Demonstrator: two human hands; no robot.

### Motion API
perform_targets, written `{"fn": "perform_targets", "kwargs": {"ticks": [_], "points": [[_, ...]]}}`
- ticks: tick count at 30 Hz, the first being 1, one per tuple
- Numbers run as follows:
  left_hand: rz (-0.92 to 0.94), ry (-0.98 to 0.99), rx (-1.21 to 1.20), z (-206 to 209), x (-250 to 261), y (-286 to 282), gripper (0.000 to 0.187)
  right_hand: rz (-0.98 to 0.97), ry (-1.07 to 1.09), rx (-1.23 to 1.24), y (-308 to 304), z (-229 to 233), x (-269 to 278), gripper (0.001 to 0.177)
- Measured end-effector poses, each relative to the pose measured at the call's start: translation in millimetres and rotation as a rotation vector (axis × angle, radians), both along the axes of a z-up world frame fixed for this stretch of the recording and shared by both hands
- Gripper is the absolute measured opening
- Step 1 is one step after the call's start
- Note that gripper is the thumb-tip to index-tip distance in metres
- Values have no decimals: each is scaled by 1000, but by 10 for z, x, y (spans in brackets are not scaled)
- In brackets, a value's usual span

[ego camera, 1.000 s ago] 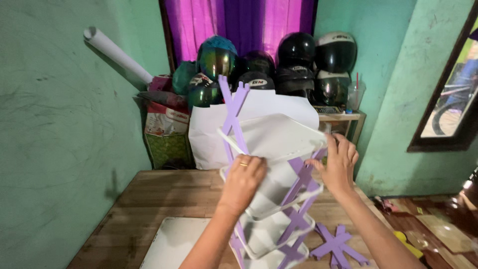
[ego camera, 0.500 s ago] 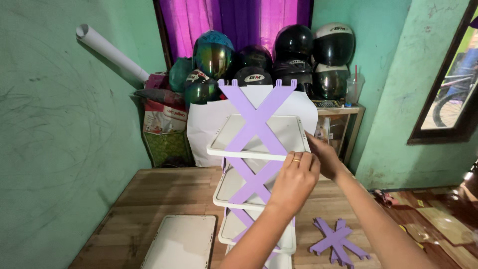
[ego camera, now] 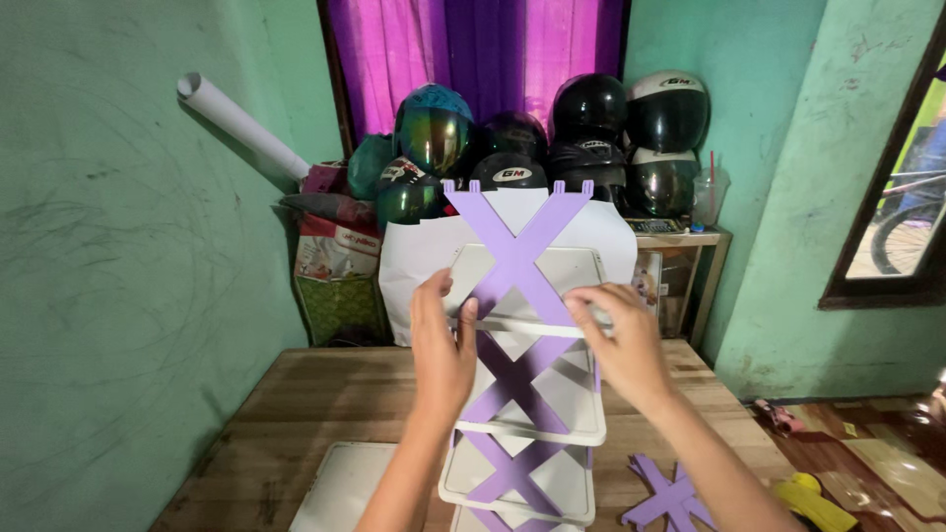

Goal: The person assembles a multi-tiered plastic shelving unit by inserting purple X-shaped supports between white trays. They repeatedly add and remove trays and supports, adjusting the stack height and configuration on a wooden table.

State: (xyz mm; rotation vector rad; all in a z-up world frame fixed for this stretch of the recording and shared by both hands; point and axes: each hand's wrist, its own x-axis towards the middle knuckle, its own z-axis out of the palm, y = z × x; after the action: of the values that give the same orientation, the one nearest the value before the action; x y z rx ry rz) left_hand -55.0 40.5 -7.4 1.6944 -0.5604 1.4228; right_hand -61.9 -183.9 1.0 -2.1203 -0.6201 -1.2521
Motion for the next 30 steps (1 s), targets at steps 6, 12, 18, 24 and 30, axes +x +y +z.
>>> {"fn": "perform_targets", "kwargs": {"ticks": [6,12,18,24,30], "points": [[-244,349,147,77,201,122,20,-107,70,45,275,-65,95,25],[-162,304,128,27,419,78,8,-215,-33,91,382,-168,197,21],[-73,235,148,9,470,56,2,-222,-66,87,385,-168,230,20],[-61,287,136,41,430,43,8,-219,-37,90,385,-156,236,20],[-79,275,123,56,407,42,9,-252,40,132,395,-168,224,20]]}}
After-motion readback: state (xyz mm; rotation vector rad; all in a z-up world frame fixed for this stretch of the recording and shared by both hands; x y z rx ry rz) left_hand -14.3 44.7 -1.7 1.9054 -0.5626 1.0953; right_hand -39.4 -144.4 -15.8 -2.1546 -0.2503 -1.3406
